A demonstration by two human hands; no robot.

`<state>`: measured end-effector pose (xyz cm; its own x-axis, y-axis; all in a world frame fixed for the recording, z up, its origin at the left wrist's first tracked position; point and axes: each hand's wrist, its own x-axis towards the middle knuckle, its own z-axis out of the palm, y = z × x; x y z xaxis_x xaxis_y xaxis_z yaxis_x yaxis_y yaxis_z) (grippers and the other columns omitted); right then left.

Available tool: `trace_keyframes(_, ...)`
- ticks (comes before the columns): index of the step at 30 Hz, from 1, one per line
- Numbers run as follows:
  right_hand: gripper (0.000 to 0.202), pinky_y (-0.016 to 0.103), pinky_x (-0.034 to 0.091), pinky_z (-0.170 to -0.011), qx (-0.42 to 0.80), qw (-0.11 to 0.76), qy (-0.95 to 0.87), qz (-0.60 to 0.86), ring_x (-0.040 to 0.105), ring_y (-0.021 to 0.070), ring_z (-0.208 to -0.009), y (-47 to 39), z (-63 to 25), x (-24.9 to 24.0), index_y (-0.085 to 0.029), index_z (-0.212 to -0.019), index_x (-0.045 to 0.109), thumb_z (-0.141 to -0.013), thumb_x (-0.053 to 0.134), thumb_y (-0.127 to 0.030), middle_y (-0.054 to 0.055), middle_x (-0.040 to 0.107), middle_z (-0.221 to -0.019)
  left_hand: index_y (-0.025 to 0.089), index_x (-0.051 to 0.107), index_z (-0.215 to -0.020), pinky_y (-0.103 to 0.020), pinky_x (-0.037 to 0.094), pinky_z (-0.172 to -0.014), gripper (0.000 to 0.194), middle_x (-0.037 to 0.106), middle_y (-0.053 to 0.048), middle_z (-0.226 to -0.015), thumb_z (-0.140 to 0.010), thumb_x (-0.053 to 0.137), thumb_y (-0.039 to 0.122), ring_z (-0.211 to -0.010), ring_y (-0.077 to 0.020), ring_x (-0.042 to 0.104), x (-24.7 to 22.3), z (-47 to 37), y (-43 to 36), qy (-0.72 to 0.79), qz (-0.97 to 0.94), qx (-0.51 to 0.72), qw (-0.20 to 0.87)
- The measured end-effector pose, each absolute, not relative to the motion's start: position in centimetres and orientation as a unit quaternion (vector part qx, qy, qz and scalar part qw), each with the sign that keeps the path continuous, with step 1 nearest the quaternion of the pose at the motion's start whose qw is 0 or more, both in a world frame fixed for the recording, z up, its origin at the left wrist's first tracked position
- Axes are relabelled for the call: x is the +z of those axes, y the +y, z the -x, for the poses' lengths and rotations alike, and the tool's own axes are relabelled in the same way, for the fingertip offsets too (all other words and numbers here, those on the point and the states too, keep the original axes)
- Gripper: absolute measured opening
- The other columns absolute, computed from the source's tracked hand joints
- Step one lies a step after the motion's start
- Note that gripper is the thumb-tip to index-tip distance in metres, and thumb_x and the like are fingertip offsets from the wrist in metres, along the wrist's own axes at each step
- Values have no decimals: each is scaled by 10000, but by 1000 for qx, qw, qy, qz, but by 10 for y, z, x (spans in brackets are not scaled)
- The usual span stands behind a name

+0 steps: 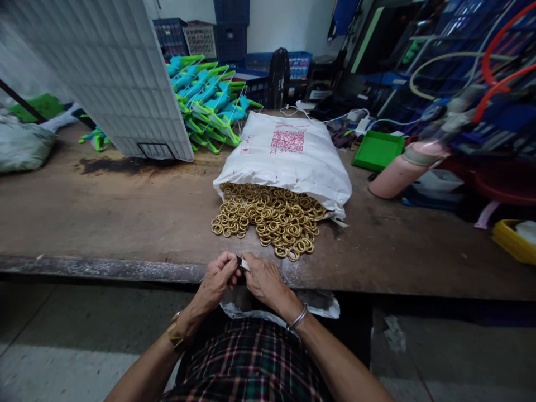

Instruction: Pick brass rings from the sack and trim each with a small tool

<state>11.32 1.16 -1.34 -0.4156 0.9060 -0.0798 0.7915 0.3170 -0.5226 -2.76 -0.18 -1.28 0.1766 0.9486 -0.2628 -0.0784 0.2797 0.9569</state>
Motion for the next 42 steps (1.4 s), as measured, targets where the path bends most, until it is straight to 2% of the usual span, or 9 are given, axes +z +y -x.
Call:
trace_keyframes(9, 190, 228, 253, -560, 279, 45, -811, 512, 513, 123, -641, 16, -112, -3, -164, -891, 515, -774, 368, -137, 42, 614, -740, 171, 447, -680, -180, 308, -441, 344, 470, 42, -555, -753, 491, 504, -447, -55, 383, -13, 27, -4, 490, -468, 427, 600)
trace_keyframes(13, 208, 239, 252, -556, 247, 10, -814, 525, 529, 129, -646, 16, -108, 3, -158, -923, 516, -775, 372, -132, 58, 623, -754, 171, 445, -671, -175, 296, -431, 355, 460, 44, -548, -756, 482, 514, -439, -52, 368, -13, 31, -6, 500, -460, 422, 601)
trace_keyframes(17, 200, 251, 244, -548, 194, 15, -819, 540, 551, 145, -658, 21, -104, 1, -150, -919, 515, -781, 372, -129, 72, 631, -751, 171, 446, -671, -169, 277, -404, 351, 451, 50, -523, -744, 510, 508, -415, -47, 360, -6, 35, -13, 500, -436, 420, 619)
trace_keyframes(21, 203, 256, 252, -534, 168, 15, -798, 578, 574, 160, -640, 35, -97, -3, -144, -939, 512, -785, 380, -140, 79, 637, -734, 170, 458, -689, -167, 293, -393, 301, 476, 46, -539, -753, 539, 453, -409, -45, 380, 6, 36, -18, 437, -386, 433, 688)
trace_keyframes(27, 317, 247, 325, -587, 112, 112, -746, 647, 603, 178, -703, 61, -86, -1, -142, -1125, 408, -809, 390, -159, 76, 643, -791, 158, 461, -738, -157, 286, -380, 289, 562, -4, -705, -725, 586, 419, -465, -47, 435, 4, 41, -9, 387, -202, 471, 766)
trace_keyframes(30, 379, 266, 345, -588, 77, 100, -738, 663, 614, 210, -699, 77, -82, 4, -118, -1194, 356, -822, 392, -182, 98, 650, -770, 147, 473, -746, -157, 286, -389, 263, 576, -17, -724, -735, 579, 387, -471, -46, 448, -1, 44, -7, 374, -181, 481, 772)
trace_keyframes(35, 243, 262, 352, -558, 60, 40, -740, 669, 630, 229, -692, 93, -77, 9, -136, -1062, 463, -855, 343, -182, 113, 652, -753, 172, 482, -808, -166, 296, -387, 188, 579, 0, -679, -729, 580, 311, -458, -64, 475, -4, 44, -6, 359, -165, 484, 781)
trace_keyframes(38, 212, 251, 341, -553, 58, 24, -743, 666, 629, 214, -694, 94, -76, 8, -148, -999, 487, -852, 335, -150, 114, 650, -754, 172, 516, -897, -162, 304, -387, 240, 581, 2, -672, -692, 614, 252, -480, -74, 499, -5, 46, -3, 360, -148, 474, 789)
trace_keyframes(42, 200, 240, 287, -524, 60, 52, -753, 653, 593, 165, -614, 91, -81, 2, -163, -953, 511, -844, 343, -166, 82, 634, -703, 134, 558, -793, -160, 355, -413, 190, 594, -23, -705, -676, 638, 261, -561, -90, 549, -6, 49, -1, 347, -117, 478, 799)
